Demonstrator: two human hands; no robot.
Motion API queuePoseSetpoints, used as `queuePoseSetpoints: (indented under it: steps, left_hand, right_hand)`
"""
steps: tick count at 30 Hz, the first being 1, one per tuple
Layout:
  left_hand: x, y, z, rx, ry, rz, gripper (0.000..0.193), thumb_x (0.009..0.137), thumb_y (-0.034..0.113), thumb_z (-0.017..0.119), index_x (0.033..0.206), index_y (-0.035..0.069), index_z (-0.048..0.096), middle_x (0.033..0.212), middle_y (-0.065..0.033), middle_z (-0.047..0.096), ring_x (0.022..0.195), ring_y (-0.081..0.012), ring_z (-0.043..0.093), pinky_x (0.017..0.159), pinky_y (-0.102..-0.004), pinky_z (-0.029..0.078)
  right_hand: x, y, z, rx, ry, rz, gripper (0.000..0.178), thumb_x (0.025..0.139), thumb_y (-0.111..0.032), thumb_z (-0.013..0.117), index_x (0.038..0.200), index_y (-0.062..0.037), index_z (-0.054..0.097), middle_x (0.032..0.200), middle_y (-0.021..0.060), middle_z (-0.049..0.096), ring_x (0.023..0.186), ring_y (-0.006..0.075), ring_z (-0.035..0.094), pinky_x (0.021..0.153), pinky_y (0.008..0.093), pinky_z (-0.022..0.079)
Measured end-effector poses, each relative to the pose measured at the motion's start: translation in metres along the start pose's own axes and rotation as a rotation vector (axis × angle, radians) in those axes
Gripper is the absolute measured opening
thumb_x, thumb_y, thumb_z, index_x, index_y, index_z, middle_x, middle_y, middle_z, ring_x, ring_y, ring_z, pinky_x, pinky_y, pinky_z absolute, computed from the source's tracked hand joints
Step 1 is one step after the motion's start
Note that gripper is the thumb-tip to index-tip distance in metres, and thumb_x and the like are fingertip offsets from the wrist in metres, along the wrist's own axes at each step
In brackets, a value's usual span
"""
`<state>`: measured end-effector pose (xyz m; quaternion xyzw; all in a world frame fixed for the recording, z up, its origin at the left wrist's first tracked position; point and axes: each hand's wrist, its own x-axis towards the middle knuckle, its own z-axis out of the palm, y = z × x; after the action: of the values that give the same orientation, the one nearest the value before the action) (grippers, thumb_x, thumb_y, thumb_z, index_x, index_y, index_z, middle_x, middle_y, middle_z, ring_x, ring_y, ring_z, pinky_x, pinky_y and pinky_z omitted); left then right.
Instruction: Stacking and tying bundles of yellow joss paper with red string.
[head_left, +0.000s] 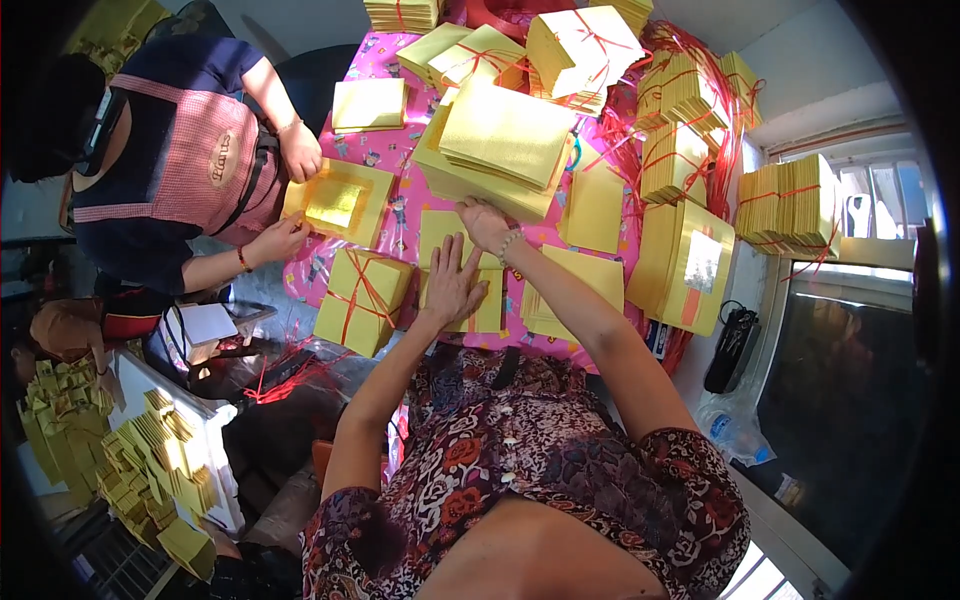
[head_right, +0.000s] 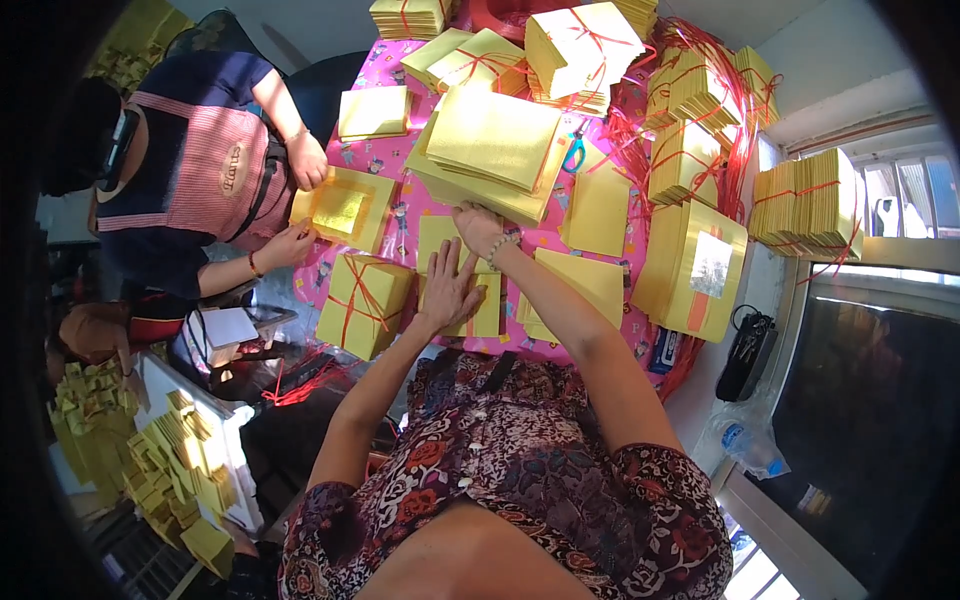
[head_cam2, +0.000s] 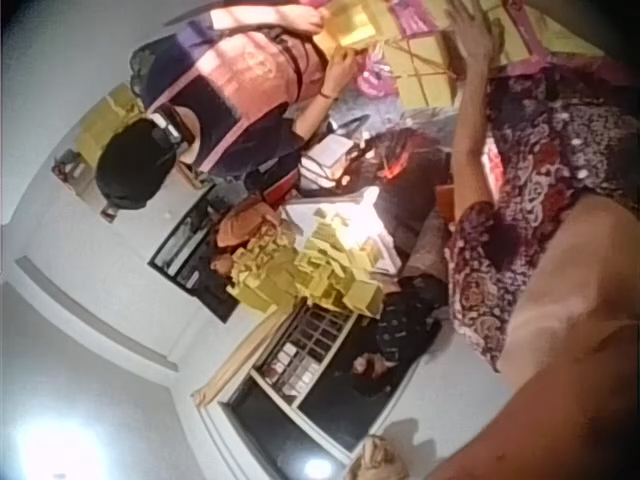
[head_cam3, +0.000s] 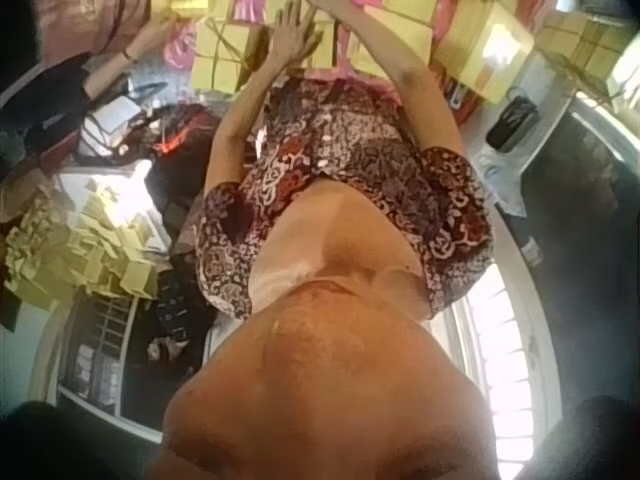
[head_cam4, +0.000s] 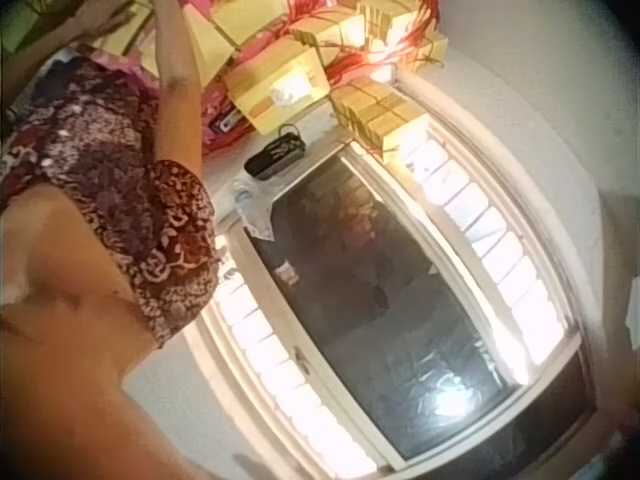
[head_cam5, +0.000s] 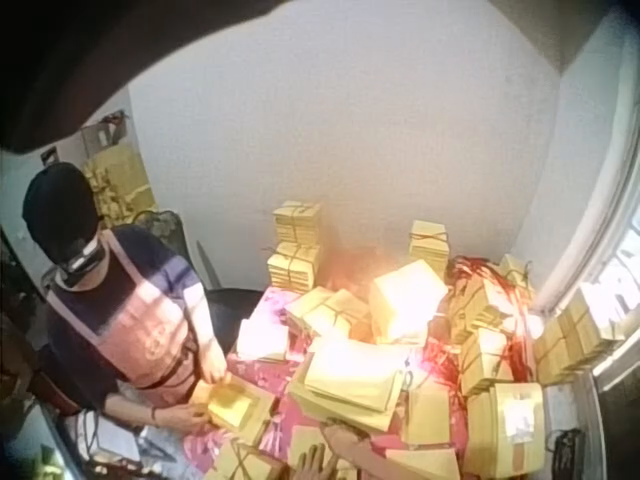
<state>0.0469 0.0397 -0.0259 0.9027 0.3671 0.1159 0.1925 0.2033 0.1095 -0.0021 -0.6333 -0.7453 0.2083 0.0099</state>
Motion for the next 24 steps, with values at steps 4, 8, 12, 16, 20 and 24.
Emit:
queuePoseSetpoints:
  steps: [4,8,12,16,20,24]
  left_hand:
    - [0.001,0.000,0.002,-0.011,-0.008,0.004,0.073,0.082,0.043,0.057,0.142,0.012,0.032,0.148,-0.0264,0.017,0.138,-0.0433,0.014,0.110,-0.0543,0.014]
    - [-0.002,0.000,0.005,-0.008,-0.041,-0.017,0.077,0.081,0.047,0.056,0.143,0.011,0.030,0.148,-0.0275,0.016,0.138,-0.0443,0.012,0.110,-0.0553,0.014]
    - [-0.002,0.003,0.008,-0.002,-0.024,-0.012,0.082,0.079,0.053,0.055,0.144,0.011,0.029,0.148,-0.0275,0.015,0.138,-0.0456,0.010,0.109,-0.0569,0.013]
    - [0.002,0.006,0.009,0.038,-0.077,-0.009,0.086,0.078,0.058,0.054,0.144,0.010,0.029,0.148,-0.0273,0.015,0.138,-0.0457,0.009,0.109,-0.0568,0.012]
    - [-0.004,-0.002,0.019,0.062,-0.091,-0.029,0.091,0.074,0.059,0.056,0.146,0.011,0.025,0.149,-0.0265,0.013,0.138,-0.0454,0.006,0.110,-0.0556,0.010]
    - [-0.004,-0.006,0.021,0.087,-0.038,0.005,0.096,0.070,0.056,0.060,0.147,0.012,0.022,0.150,-0.0255,0.010,0.139,-0.0444,0.003,0.110,-0.0548,0.009]
  right_hand:
    - [0.000,0.001,0.002,0.048,0.012,0.027,0.040,0.070,0.003,0.061,0.109,-0.0011,0.052,0.111,0.0183,0.053,0.107,0.0362,0.054,0.091,0.0412,0.046]
    - [-0.002,-0.008,-0.004,-0.043,-0.008,0.030,0.034,0.075,-0.004,0.060,0.108,-0.0014,0.053,0.113,0.0170,0.054,0.110,0.0330,0.054,0.091,0.0401,0.046]
    - [-0.004,-0.009,-0.004,-0.063,-0.023,0.048,0.030,0.078,-0.009,0.057,0.107,-0.0013,0.055,0.115,0.0160,0.055,0.111,0.0296,0.054,0.091,0.0391,0.046]
    - [-0.015,-0.025,0.005,-0.062,0.142,0.117,0.029,0.078,-0.011,0.058,0.106,-0.0030,0.055,0.112,0.0154,0.056,0.106,0.0286,0.056,0.086,0.0392,0.048]
    - [-0.057,-0.064,0.009,-0.059,0.179,0.337,0.030,0.078,-0.015,0.060,0.106,-0.0040,0.054,0.104,0.0159,0.057,0.100,0.0278,0.057,0.077,0.0384,0.051]
    - [-0.082,-0.064,0.022,-0.029,0.024,0.444,0.033,0.081,-0.014,0.056,0.110,0.0013,0.051,0.109,0.0172,0.055,0.101,0.0295,0.056,0.078,0.0386,0.052]
